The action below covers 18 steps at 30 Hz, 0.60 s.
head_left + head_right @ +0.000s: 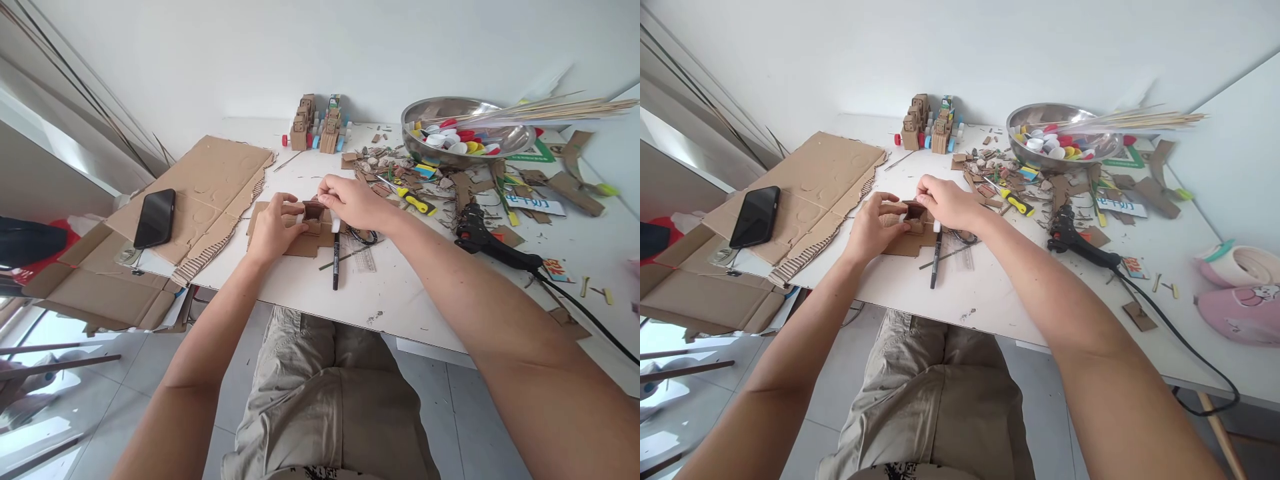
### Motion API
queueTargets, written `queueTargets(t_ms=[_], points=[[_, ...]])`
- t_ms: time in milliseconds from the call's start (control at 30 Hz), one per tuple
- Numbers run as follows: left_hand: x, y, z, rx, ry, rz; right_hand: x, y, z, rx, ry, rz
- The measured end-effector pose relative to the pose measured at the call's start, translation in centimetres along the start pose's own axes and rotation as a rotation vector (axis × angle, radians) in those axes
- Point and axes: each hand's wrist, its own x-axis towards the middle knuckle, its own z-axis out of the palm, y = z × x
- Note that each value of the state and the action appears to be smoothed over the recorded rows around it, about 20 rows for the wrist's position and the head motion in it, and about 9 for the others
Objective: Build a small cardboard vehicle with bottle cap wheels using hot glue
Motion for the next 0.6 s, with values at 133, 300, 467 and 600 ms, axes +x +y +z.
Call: queueTargets(t_ms=[133, 300, 467, 600], points=[[-0.03, 0.38, -0.09, 0.029, 0.016, 0.000, -0.03, -0.17, 0.05, 0.045, -0.005, -0.037], [-0.01, 0.46, -0.23, 0.065, 0.018, 0.042, -0.10, -0.52, 0.11, 0.056, -0.008, -0.038], [0.07, 0.51, -0.17, 0.094, 0.031, 0.064, -0.16, -0.53, -0.08, 0.052, -0.020, -0.035], [0.13, 0.61, -0.19, 0.067, 0.017, 0.015, -0.16, -0.33, -0.20, 0.045, -0.038, -0.048]])
